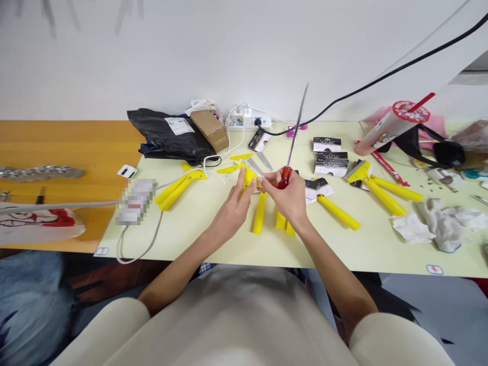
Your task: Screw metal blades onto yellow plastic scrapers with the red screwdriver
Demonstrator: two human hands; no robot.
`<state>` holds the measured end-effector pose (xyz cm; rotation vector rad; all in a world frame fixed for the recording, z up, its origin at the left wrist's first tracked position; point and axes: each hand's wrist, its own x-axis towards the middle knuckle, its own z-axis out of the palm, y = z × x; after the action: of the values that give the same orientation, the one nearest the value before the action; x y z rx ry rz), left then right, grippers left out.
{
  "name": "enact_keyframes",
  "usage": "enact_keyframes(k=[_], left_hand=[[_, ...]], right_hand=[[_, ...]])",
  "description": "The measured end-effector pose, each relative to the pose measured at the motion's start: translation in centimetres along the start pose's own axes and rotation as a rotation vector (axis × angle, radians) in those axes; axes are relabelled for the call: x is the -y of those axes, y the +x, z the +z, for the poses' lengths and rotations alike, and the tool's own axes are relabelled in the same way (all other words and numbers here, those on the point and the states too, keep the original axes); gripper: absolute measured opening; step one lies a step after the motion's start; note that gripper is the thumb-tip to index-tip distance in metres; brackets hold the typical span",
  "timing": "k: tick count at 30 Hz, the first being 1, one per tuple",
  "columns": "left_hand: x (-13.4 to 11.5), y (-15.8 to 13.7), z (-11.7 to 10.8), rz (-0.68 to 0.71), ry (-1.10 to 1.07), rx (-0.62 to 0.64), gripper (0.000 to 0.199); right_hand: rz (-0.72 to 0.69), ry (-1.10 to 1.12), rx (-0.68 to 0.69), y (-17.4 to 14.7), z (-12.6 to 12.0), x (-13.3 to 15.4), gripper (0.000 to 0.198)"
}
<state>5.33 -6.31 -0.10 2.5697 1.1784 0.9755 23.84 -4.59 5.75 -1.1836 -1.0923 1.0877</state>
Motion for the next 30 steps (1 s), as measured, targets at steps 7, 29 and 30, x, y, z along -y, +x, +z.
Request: enact_keyframes(k=[7,29,30], left_hand=[[3.4,1.3,-1.3,-0.392,-0.992,-0.213,0.047],[11.5,1.9,-6.9,-0.662,-1.492,-0.419,0.053],[11.5,1.8,-6.6,-0.680,-1.480,-0.424,0.052]], right_hand=[[-0.081,-0.155,0.197,2.5,0.9,0.3,0.051],[-0.185,-0.686,0.646,15.2,4.2,-8.0,0.031],[-0.184,-0.684,0.627,15.0,3.9,-7.6,0.032]])
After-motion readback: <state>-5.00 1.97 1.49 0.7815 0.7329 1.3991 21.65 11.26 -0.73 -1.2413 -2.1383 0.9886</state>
